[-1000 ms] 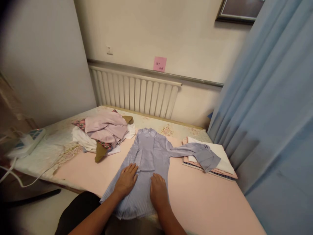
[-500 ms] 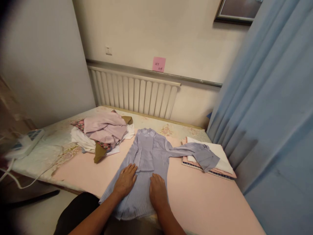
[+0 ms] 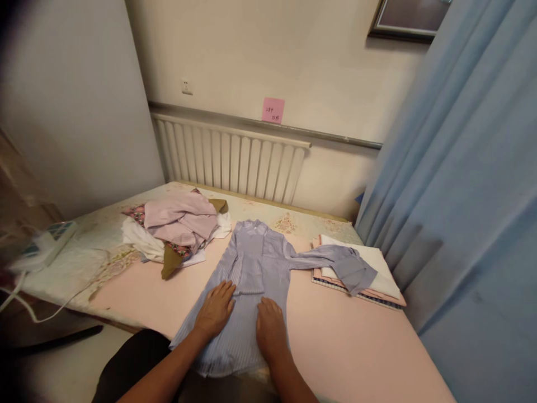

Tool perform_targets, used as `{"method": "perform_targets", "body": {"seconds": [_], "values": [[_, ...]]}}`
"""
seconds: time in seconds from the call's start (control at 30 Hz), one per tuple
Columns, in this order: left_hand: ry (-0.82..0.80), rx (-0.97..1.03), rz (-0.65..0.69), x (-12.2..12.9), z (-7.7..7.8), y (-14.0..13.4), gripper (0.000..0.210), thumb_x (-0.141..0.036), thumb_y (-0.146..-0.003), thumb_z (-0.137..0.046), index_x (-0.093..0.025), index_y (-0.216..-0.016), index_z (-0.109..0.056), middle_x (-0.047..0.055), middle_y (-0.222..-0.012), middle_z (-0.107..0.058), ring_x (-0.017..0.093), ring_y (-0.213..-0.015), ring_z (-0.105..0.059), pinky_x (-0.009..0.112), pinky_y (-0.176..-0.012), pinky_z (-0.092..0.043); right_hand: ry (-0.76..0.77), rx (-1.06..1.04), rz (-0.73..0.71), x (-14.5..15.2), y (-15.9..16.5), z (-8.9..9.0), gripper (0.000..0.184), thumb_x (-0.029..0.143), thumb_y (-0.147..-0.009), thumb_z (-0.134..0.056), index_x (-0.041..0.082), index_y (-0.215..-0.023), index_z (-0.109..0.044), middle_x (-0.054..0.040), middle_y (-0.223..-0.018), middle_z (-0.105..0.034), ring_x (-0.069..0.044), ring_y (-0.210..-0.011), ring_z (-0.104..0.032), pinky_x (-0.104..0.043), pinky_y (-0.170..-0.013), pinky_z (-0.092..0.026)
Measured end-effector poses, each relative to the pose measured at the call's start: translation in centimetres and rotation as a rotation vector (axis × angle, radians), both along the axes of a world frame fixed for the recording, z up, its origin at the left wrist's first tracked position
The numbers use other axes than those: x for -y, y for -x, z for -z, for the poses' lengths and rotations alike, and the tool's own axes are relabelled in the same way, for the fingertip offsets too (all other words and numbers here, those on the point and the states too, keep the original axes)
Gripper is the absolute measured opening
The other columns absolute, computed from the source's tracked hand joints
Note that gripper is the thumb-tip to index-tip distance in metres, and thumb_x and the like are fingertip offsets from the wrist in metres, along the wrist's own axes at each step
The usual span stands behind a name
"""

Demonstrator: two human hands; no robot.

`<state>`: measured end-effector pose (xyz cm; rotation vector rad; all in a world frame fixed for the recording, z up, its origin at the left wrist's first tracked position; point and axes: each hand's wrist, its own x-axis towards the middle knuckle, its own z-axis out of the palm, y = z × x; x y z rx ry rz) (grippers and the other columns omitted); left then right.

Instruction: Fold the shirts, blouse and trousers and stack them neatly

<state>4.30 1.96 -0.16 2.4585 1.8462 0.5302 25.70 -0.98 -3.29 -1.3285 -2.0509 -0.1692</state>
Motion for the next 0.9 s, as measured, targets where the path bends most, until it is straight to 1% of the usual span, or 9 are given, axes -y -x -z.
{"method": "perform_targets", "body": {"seconds": [0.17, 0.33, 0.63, 0.9], "values": [[-0.018, 0.001, -0.001, 0.03, 0.08, 0.0, 0.044, -0.029, -0.093, -0.038, -0.02, -0.135, -0.049, 0.008, -0.143, -0.05, 0.025, -0.138, -0.035, 0.044, -0.11, -0.03, 0.009, -0.013, 0.004, 0.05, 0.05, -0.09, 0.034, 0.006, -0.086, -0.041, 0.018, -0.11, -0.063, -0.0112, -0.115, -0.064, -0.023, -0.112, -0.055, -0.046, -0.098, -0.045], [-0.034, 0.002, -0.001, 0.08, 0.05, -0.04, 0.044, -0.028, -0.093, -0.038, -0.019, -0.135, -0.049, 0.008, -0.143, -0.049, 0.025, -0.137, -0.036, 0.045, -0.11, -0.03, 0.005, -0.028, 0.005, 0.15, 0.16, -0.3, 0.035, 0.007, -0.087, -0.04, 0.018, -0.11, -0.063, -0.0109, -0.116, -0.064, -0.023, -0.111, -0.056, -0.046, -0.098, -0.045], [-0.033, -0.011, 0.002, 0.03, 0.03, 0.01, 0.044, -0.028, -0.093, -0.038, -0.019, -0.135, -0.049, 0.008, -0.143, -0.049, 0.025, -0.138, -0.036, 0.044, -0.11, -0.03, 0.01, -0.019, 0.004, 0.25, 0.13, -0.32, 0.036, 0.005, -0.085, -0.04, 0.018, -0.111, -0.062, -0.0101, -0.116, -0.064, -0.024, -0.112, -0.055, -0.046, -0.099, -0.045], [-0.027, -0.007, -0.002, -0.03, 0.06, -0.02, 0.044, -0.027, -0.093, -0.039, -0.019, -0.135, -0.049, 0.008, -0.143, -0.05, 0.025, -0.137, -0.036, 0.043, -0.11, -0.03, 0.007, -0.009, 0.004, 0.1, 0.08, -0.2, 0.036, 0.005, -0.086, -0.04, 0.018, -0.111, -0.062, -0.0106, -0.116, -0.063, -0.023, -0.111, -0.055, -0.046, -0.097, -0.046]]}}
